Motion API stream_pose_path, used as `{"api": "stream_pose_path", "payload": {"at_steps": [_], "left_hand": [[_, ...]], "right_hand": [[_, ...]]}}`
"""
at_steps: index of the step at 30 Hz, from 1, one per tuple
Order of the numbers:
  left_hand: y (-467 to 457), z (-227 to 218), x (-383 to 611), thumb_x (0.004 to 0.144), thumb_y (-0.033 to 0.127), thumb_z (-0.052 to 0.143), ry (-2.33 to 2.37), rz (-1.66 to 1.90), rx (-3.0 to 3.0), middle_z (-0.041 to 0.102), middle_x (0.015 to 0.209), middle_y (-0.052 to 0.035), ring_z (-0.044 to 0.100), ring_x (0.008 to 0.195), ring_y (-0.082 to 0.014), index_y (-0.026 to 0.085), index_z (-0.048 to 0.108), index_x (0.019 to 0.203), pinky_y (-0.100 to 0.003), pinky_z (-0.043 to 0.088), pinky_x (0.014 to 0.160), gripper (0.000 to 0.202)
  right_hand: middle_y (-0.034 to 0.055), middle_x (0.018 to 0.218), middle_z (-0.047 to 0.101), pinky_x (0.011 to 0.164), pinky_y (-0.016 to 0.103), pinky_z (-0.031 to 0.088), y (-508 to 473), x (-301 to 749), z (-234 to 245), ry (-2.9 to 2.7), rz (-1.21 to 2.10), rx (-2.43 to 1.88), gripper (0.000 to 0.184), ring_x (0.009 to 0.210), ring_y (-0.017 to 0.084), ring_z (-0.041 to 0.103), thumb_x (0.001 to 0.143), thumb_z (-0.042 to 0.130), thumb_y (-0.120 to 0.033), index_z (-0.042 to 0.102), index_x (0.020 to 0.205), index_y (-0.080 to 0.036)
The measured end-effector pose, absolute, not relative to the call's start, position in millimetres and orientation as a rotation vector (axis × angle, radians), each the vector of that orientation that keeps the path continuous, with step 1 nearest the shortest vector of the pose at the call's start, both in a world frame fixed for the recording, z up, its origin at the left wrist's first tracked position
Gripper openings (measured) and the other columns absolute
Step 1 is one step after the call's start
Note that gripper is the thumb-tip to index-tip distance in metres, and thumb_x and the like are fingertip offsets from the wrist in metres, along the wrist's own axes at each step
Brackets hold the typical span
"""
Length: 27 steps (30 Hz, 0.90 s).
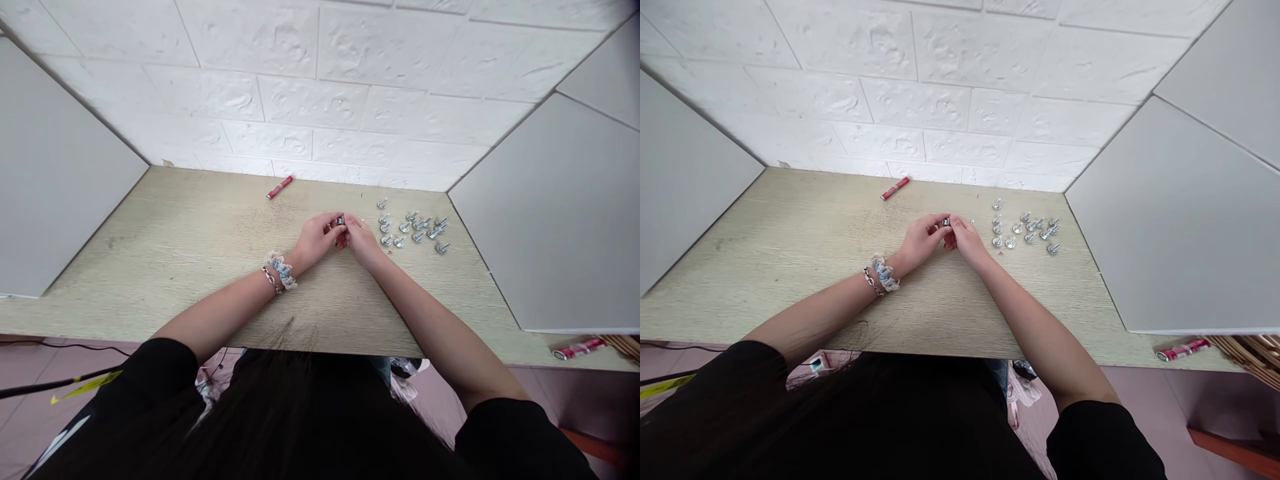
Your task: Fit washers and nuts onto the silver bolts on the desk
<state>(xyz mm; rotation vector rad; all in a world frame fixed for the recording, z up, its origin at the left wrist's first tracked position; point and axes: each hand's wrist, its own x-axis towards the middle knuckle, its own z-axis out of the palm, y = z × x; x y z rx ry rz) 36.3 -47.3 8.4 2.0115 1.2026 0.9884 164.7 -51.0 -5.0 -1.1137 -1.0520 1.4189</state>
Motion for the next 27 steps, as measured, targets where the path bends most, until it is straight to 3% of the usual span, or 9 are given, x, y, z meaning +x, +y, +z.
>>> {"api": "stream_pose_path", "payload": {"at_steps": [7,17,19,27], "left_hand": [[-42.7,4.3,35.2,0.088,0.024,0.055,1.239,0.950,2.012,0.069,0.095,-0.0050,0.060,0.085,-0.0140,0.016,0.066,0.119,-0.027,0.048,0.085,0.034],[-40.0,2.8,33.6,0.088,0.025,0.054,1.207,0.922,2.025,0.068,0.093,-0.0049,0.060,0.086,-0.0146,0.017,0.066,0.119,-0.027,0.047,0.083,0.033],[-40.5,2.9,33.6,0.088,0.023,0.054,1.200,0.928,2.028,0.068,0.092,-0.0046,0.060,0.085,-0.0143,0.017,0.066,0.119,-0.027,0.047,0.083,0.033],[-45.7,7.1,34.1,0.089,0.022,0.054,1.133,0.926,2.089,0.067,0.087,-0.0032,0.059,0.084,-0.0134,0.018,0.069,0.113,-0.026,0.046,0.086,0.029]], "right_hand": [[-0.0049,0.057,0.056,0.047,0.020,0.040,-48.8,168.6,-4.5,-1.026,1.497,-1.106,0.037,0.044,0.005,0.049,0.079,0.063,-0.053,0.050,0.079,-0.018],[-0.0047,0.058,0.058,0.047,0.020,0.041,-51.9,170.4,5.0,-0.893,1.561,-1.073,0.009,0.044,0.007,0.052,0.079,0.054,-0.019,0.051,0.087,-0.017],[-0.0041,0.059,0.058,0.047,0.020,0.041,-51.8,169.6,4.6,-0.896,1.554,-1.076,0.009,0.045,0.007,0.052,0.082,0.054,-0.024,0.049,0.085,-0.018],[-0.0027,0.054,0.054,0.044,0.021,0.040,-46.9,165.8,-6.0,-0.980,1.489,-1.151,0.037,0.042,0.007,0.048,0.086,0.053,-0.053,0.050,0.075,-0.018]]}}
